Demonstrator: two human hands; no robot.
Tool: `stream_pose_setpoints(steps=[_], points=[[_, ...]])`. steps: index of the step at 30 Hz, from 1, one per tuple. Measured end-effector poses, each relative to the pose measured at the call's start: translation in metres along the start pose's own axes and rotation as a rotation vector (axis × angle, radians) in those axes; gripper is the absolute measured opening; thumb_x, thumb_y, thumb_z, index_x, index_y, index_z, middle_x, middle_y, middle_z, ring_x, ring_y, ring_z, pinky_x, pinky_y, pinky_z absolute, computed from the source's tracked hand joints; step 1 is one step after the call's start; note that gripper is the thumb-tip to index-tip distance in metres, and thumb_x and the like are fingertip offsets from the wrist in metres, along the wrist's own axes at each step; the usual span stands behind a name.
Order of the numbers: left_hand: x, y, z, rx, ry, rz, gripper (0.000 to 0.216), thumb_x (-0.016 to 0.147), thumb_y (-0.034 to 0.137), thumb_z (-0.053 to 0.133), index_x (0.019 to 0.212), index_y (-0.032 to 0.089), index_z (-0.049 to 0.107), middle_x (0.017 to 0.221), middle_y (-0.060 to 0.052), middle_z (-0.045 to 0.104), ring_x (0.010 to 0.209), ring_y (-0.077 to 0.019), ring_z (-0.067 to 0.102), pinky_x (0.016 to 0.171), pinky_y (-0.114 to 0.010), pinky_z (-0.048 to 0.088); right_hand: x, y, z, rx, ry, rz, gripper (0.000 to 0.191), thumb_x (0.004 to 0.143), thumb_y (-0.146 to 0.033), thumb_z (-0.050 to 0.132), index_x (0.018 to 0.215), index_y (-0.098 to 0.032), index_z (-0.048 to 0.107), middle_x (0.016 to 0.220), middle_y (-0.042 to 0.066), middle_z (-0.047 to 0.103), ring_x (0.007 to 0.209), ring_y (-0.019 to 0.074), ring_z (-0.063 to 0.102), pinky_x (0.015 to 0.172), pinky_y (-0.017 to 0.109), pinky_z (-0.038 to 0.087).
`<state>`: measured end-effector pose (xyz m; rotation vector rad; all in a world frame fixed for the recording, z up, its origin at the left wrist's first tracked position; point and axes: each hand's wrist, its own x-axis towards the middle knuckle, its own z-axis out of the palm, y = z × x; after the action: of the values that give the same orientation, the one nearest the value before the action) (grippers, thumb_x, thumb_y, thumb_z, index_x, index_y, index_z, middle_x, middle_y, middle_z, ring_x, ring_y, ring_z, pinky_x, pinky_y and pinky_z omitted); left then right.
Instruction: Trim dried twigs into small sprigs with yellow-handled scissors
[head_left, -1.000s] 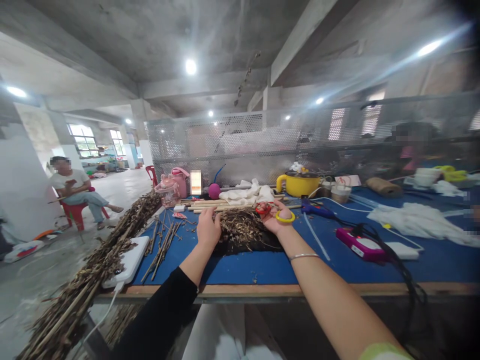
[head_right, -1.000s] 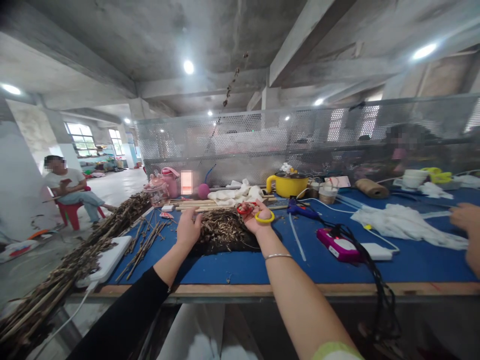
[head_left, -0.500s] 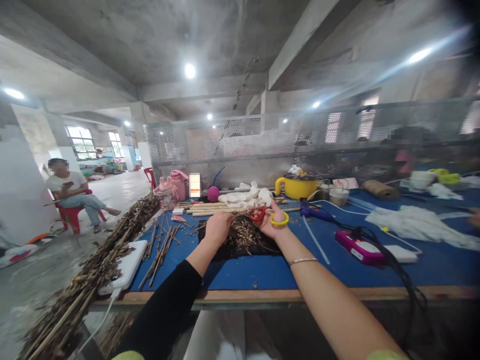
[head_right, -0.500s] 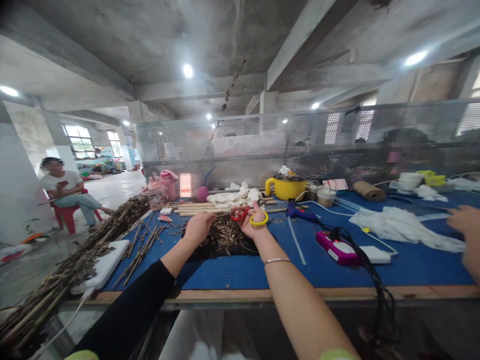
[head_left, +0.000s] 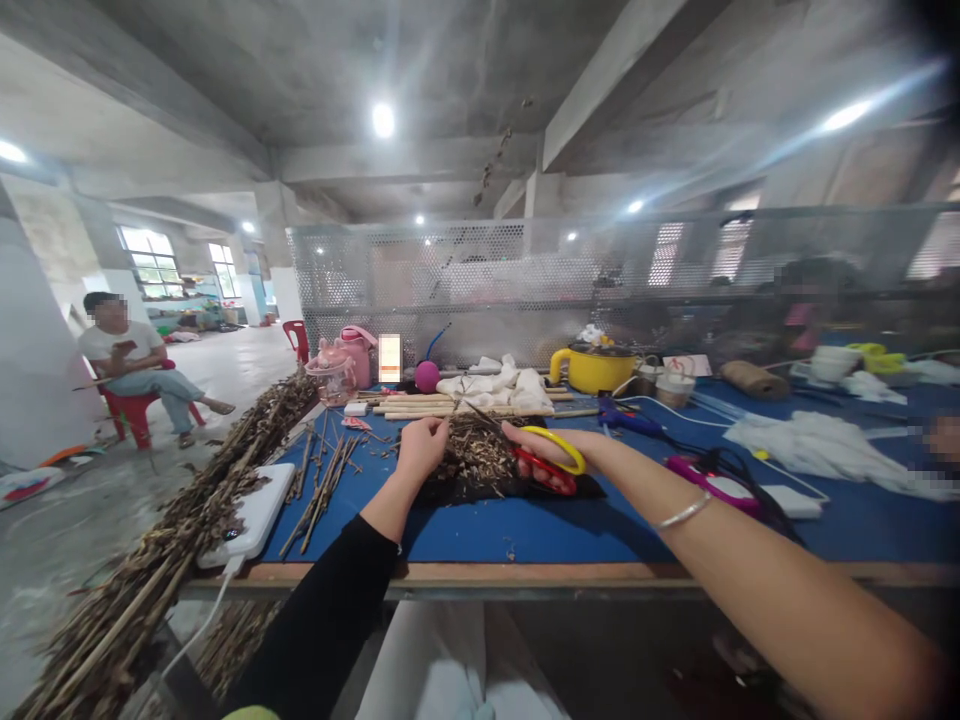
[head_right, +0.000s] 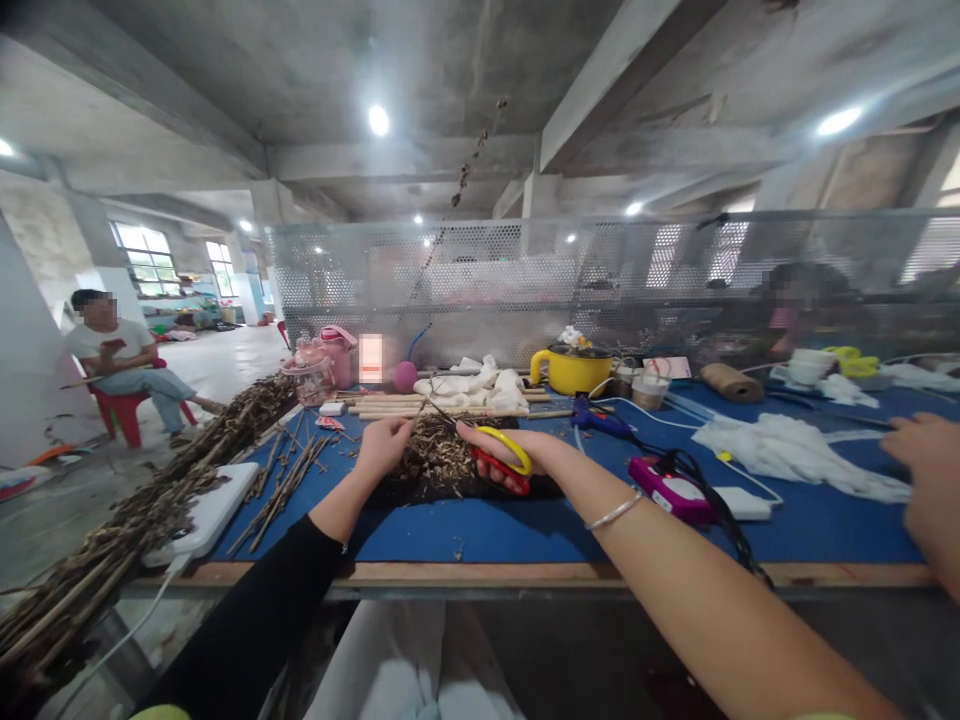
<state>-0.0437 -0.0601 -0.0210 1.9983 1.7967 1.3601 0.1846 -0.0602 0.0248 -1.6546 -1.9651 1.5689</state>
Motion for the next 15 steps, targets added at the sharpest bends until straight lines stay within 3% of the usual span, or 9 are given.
stream_pose_setpoints(steps=[4,8,15], points=[[-0.002,0.002,0.001,-0.039,-0.012,0.007,0.030,0.077,0.030,0.044,0.070,0.012,0.067,0.064,-0.004,0.064,0.063,-0.0128,0.053,0.059,-0.021,0.032,-0.002,-0.011,0.005,-0.011,-0.002,0.060,0.055,0.061,-0.073,0.047,0.056,-0.019,0.052,0.042,0.001,0.043,0.049,0.0176,0.052,0.044,0.031,0.046],[-0.005,0.004,0.002,-0.066,-0.078,0.078,0.031,0.077,0.031,0.042,0.068,0.012,0.065,0.059,-0.001,0.059,0.058,-0.0110,0.049,0.055,-0.020,0.030,0.004,-0.024,0.014,-0.004,0.042,0.023,0.054,0.061,-0.072,0.050,0.056,-0.018,0.053,0.042,0.002,0.042,0.049,0.0191,0.053,0.045,0.035,0.047],[-0.005,0.002,0.005,-0.063,-0.144,0.111,0.030,0.075,0.028,0.042,0.056,0.012,0.059,0.050,0.003,0.049,0.051,-0.0083,0.039,0.051,-0.020,0.026,0.018,-0.031,0.026,-0.209,0.082,0.067,0.065,0.056,-0.082,0.039,0.053,-0.018,0.049,0.038,-0.001,0.039,0.033,0.0097,0.037,0.032,0.026,0.034]])
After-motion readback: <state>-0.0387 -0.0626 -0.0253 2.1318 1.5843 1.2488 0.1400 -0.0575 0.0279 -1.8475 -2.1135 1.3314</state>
